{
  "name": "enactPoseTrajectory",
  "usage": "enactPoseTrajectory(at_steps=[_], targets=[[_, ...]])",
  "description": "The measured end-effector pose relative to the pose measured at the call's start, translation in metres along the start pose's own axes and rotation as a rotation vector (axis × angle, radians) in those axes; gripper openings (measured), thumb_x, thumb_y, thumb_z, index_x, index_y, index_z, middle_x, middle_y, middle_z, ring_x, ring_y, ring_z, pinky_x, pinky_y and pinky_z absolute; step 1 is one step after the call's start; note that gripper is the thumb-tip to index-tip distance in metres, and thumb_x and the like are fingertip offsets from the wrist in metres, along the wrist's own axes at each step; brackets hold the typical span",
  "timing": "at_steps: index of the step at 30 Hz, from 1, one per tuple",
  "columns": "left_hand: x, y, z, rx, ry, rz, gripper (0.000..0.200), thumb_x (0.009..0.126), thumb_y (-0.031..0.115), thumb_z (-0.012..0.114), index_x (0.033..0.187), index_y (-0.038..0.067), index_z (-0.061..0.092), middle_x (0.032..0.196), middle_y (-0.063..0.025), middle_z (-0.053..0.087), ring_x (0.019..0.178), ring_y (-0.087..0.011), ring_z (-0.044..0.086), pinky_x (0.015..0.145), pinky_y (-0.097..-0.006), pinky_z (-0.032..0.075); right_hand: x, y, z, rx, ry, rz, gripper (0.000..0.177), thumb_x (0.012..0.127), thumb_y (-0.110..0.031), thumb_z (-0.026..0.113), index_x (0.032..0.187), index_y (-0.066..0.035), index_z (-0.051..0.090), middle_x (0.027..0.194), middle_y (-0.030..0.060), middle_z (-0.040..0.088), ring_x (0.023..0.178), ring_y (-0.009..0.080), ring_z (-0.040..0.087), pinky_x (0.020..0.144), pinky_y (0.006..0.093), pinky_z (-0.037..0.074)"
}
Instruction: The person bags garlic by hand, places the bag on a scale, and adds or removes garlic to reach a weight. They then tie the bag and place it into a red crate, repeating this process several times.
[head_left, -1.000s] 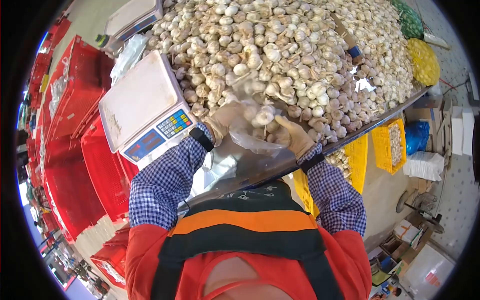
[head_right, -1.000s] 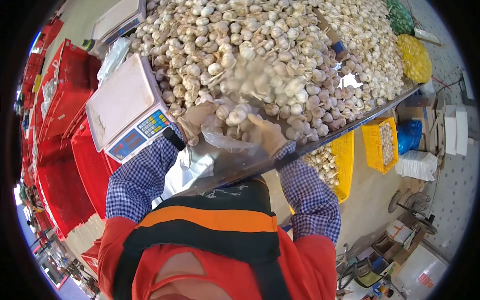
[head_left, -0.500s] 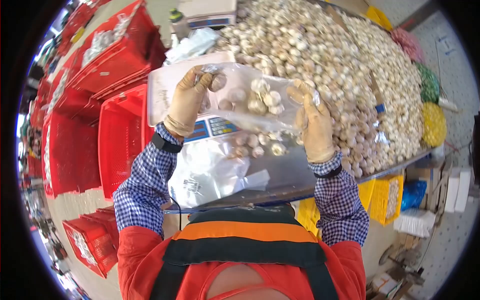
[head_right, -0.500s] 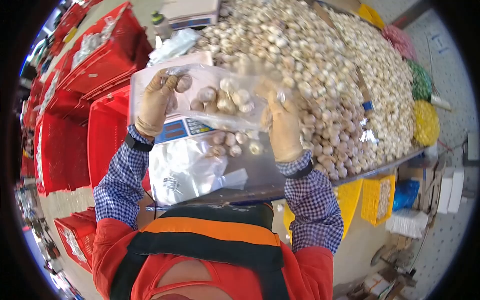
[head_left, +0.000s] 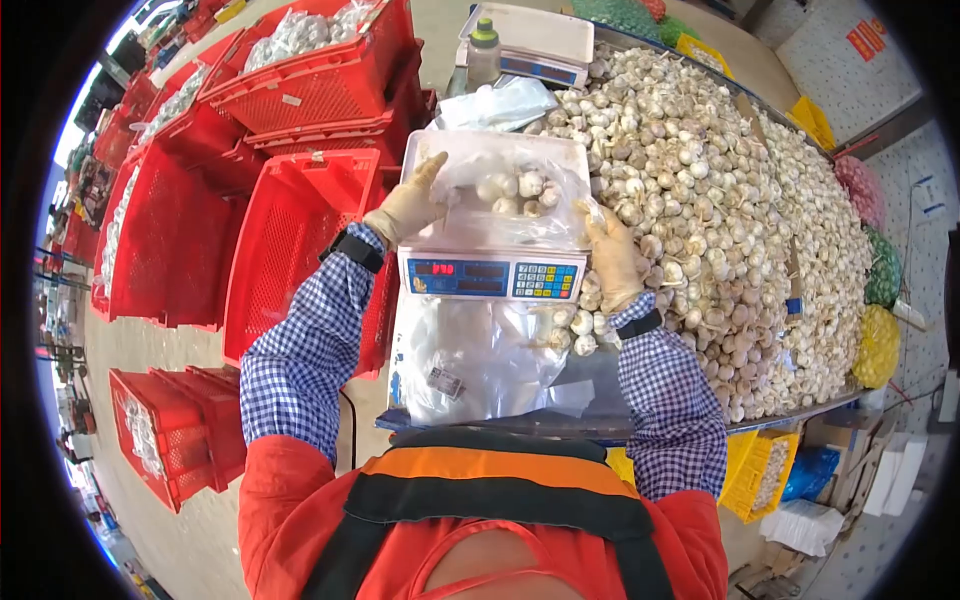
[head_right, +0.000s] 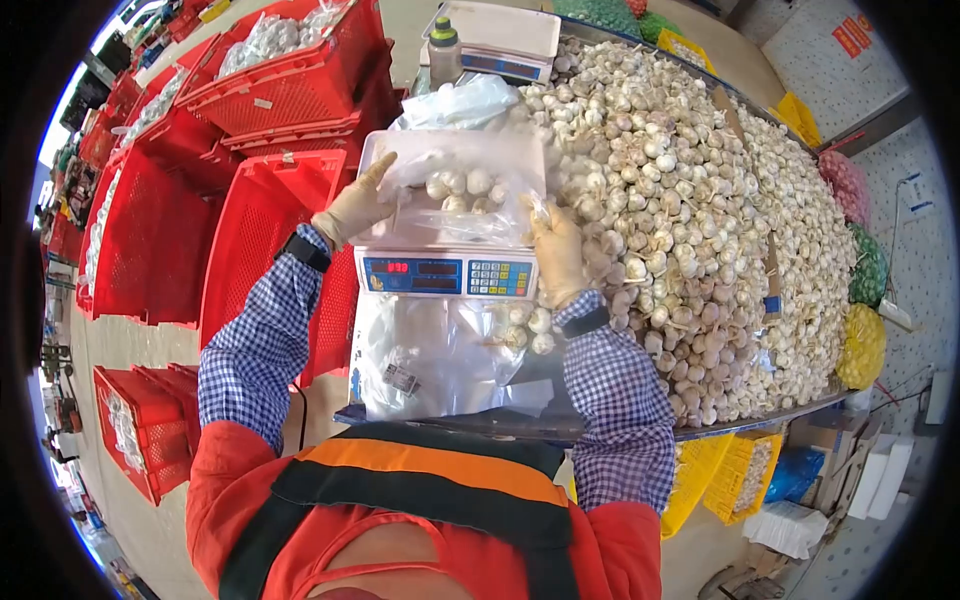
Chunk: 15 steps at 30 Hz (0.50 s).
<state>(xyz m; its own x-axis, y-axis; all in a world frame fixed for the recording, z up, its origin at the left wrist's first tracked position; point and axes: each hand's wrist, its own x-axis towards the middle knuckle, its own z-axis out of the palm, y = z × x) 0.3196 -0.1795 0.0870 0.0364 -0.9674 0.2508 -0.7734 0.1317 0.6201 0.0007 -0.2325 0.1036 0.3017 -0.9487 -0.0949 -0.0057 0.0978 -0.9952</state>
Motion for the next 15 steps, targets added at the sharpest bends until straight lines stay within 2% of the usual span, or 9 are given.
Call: enactPoseTrajectory(at_steps=[1, 3, 4, 6, 7, 8, 10, 13, 15], targets=[[0.001, -0.010, -0.006, -0.258, -0.184, -0.147, 0.080, 0.079, 0.022, 0.071, 0.142, -0.001, 0.027, 0.131, -0.0247, 0.047, 0.114, -0.0305, 0.054, 0.097, -0.0329, 0.043, -0.003, -0.008, -0.004, -0.249, 0.013, -0.052, 0.033, 0.093, -0.014, 0.055, 0.123, 0.001, 0.055, 0.114, 0.0117, 0.062, 0.100, 0.0191, 0.058, 0.090, 0.0291, 0.045], [0.007, -0.007, -0.017, -0.181, -0.010, -0.050, 0.081, 0.076, 0.024, 0.075, 0.140, -0.002, 0.032, 0.129, -0.0243, 0.049, 0.114, -0.0296, 0.054, 0.097, -0.0320, 0.043, -0.004, -0.015, -0.017, -0.585, -0.024, -0.154, 0.047, 0.087, -0.021, 0.064, 0.128, -0.001, 0.050, 0.125, 0.0187, 0.054, 0.113, 0.0291, 0.053, 0.097, 0.0382, 0.042], [0.009, -0.010, -0.022, -0.209, 0.045, -0.003, 0.081, 0.076, 0.024, 0.076, 0.139, -0.003, 0.034, 0.128, -0.0236, 0.051, 0.114, -0.0292, 0.054, 0.096, -0.0321, 0.044, -0.007, -0.018, -0.020, -0.590, -0.033, -0.134, 0.047, 0.087, -0.021, 0.064, 0.128, -0.001, 0.050, 0.125, 0.0187, 0.054, 0.113, 0.0291, 0.053, 0.097, 0.0382, 0.042], [0.013, 0.023, -0.050, -0.297, 0.030, -0.024, 0.081, 0.075, 0.025, 0.078, 0.137, -0.004, 0.036, 0.125, -0.0226, 0.053, 0.113, -0.0296, 0.054, 0.096, -0.0337, 0.044, -0.015, -0.039, -0.018, -0.867, 0.086, -0.351, 0.058, 0.082, -0.028, 0.070, 0.130, -0.003, 0.049, 0.133, 0.0190, 0.046, 0.120, 0.0298, 0.047, 0.101, 0.0402, 0.039], [0.014, 0.037, -0.059, -0.348, 0.021, -0.064, 0.083, 0.074, 0.031, 0.078, 0.136, -0.005, 0.037, 0.127, -0.0226, 0.053, 0.115, -0.0304, 0.054, 0.097, -0.0353, 0.044, -0.014, -0.043, -0.019, -0.868, 0.070, -0.347, 0.058, 0.082, -0.028, 0.070, 0.130, -0.003, 0.049, 0.133, 0.0190, 0.046, 0.120, 0.0298, 0.047, 0.101, 0.0402, 0.039], [0.018, 0.038, -0.061, -0.195, 0.073, -0.066, 0.081, 0.076, 0.036, 0.075, 0.135, -0.005, 0.039, 0.128, -0.0220, 0.053, 0.116, -0.0301, 0.054, 0.096, -0.0350, 0.044, -0.013, -0.048, -0.020, -0.775, 0.075, -0.426, 0.062, 0.080, -0.030, 0.072, 0.131, -0.004, 0.048, 0.136, 0.0186, 0.043, 0.123, 0.0300, 0.044, 0.103, 0.0403, 0.038], [0.022, 0.042, -0.064, -0.136, 0.091, -0.084, 0.081, 0.076, 0.040, 0.074, 0.135, -0.004, 0.039, 0.131, -0.0220, 0.051, 0.118, -0.0294, 0.052, 0.096, -0.0338, 0.044, -0.012, -0.063, -0.017, -0.675, 0.075, -0.509, 0.067, 0.077, -0.033, 0.075, 0.131, -0.005, 0.047, 0.139, 0.0182, 0.040, 0.126, 0.0303, 0.041, 0.104, 0.0404, 0.036], [0.030, 0.039, -0.053, -0.153, 0.057, -0.147, 0.088, 0.072, 0.046, 0.075, 0.136, -0.002, 0.040, 0.131, -0.0221, 0.050, 0.120, -0.0308, 0.051, 0.097, -0.0354, 0.043, -0.008, -0.093, -0.010, -1.049, -0.138, -0.732, 0.069, 0.073, -0.041, 0.074, 0.130, -0.011, 0.050, 0.137, 0.0156, 0.043, 0.128, 0.0318, 0.039, 0.105, 0.0404, 0.035], [0.039, 0.018, -0.033, -0.022, -0.006, -0.181, 0.088, 0.071, 0.049, 0.075, 0.136, -0.001, 0.041, 0.128, -0.0221, 0.053, 0.118, -0.0314, 0.052, 0.097, -0.0353, 0.044, 0.000, -0.099, -0.006, -1.146, -0.242, -0.717, 0.069, 0.071, -0.043, 0.075, 0.130, -0.014, 0.051, 0.138, 0.0141, 0.043, 0.129, 0.0313, 0.038, 0.106, 0.0419, 0.033]])
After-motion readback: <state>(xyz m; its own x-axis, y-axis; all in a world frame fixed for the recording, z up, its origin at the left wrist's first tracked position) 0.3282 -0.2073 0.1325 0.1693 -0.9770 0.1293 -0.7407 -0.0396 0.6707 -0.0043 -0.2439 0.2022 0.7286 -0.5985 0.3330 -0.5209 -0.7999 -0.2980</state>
